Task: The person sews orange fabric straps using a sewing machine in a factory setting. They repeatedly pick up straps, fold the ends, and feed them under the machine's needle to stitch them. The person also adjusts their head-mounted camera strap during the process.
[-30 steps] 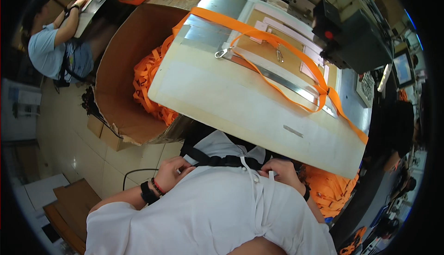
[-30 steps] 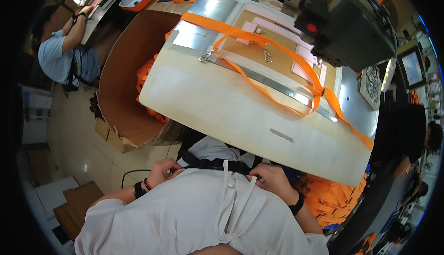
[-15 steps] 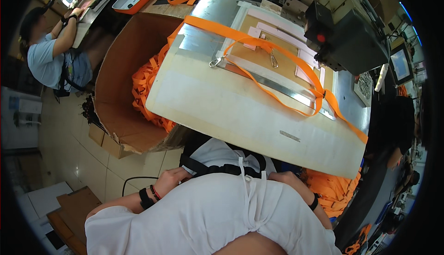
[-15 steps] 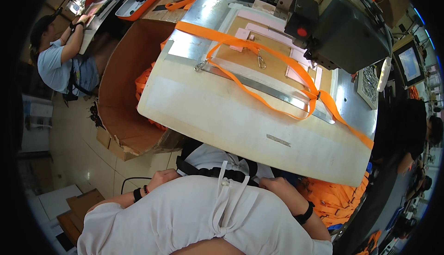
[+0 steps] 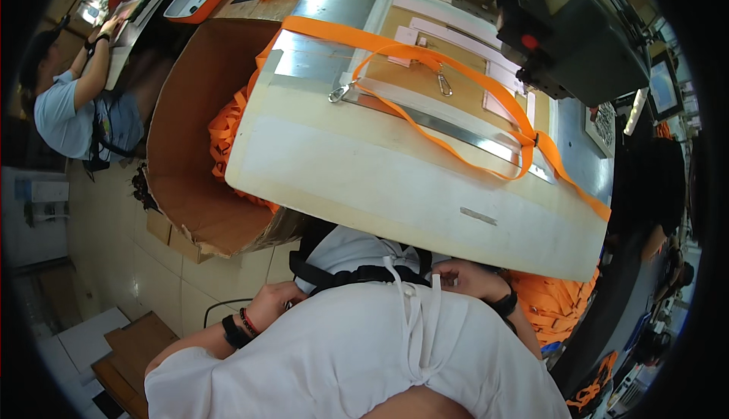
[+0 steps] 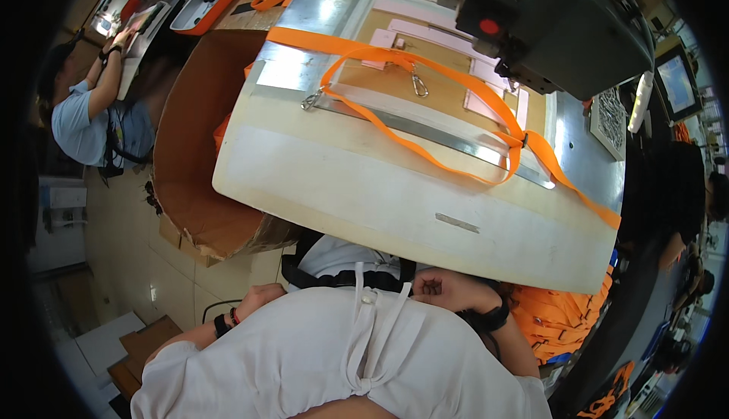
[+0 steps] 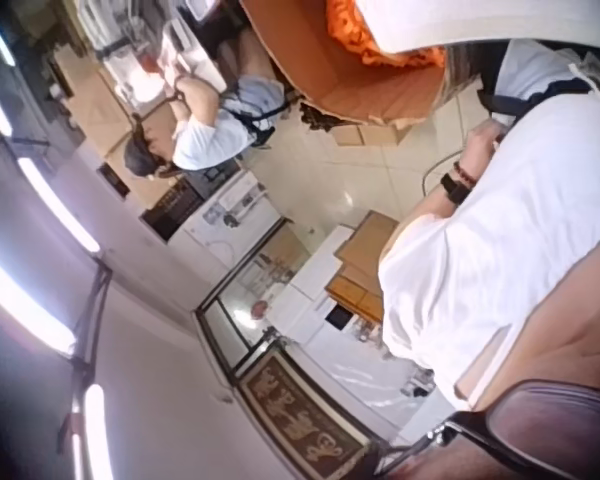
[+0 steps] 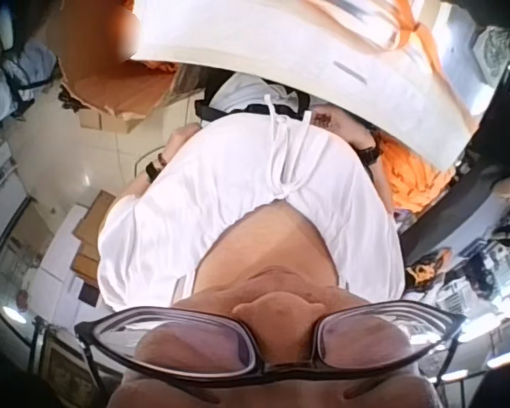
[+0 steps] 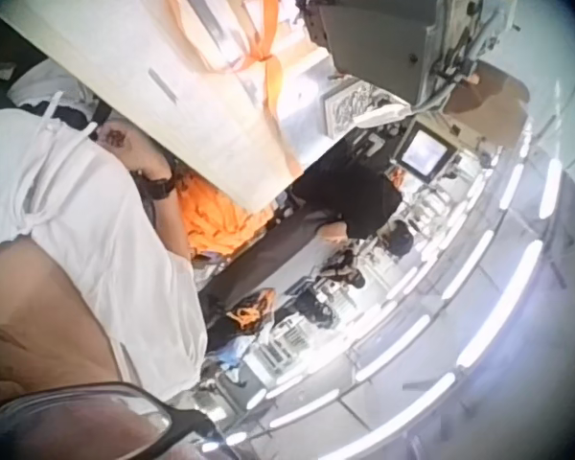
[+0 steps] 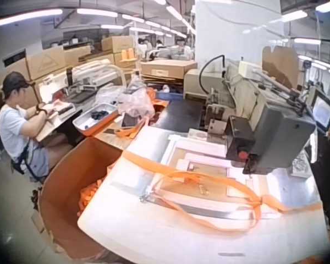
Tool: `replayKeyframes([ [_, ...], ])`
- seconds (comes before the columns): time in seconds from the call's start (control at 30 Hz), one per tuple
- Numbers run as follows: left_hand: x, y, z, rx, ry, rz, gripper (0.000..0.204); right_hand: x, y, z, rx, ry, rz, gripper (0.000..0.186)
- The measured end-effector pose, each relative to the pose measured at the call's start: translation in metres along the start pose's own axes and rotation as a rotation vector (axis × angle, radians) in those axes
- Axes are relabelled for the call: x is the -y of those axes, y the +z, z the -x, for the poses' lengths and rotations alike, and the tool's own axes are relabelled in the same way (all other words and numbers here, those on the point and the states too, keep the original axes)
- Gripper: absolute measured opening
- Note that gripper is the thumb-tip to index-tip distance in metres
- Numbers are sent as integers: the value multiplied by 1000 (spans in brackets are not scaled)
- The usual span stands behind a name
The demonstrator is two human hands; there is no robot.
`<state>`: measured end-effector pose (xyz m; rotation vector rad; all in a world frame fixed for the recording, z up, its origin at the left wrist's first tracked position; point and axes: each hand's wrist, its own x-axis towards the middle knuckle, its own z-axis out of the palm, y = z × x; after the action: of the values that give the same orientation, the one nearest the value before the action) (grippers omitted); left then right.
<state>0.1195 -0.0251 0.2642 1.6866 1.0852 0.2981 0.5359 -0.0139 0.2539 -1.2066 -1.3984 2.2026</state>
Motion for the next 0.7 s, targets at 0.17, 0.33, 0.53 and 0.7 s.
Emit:
replayKeyframes([
  [0.17,3,-8,6,87,-78,92,10,15,-10,-18,-53,450,21,24],
  [0.33,23,-14,-45,-125,-266,312,16,-47,-12,-45,-388,-218,683,23],
  [0.53,33,42,-134,231,47,108,42,-53,-18,-54,-323,-123,808,27],
  [0.7,31,60,-174,326,67,-177,56,-51,-28,-46,-455,-254,1000,30],
])
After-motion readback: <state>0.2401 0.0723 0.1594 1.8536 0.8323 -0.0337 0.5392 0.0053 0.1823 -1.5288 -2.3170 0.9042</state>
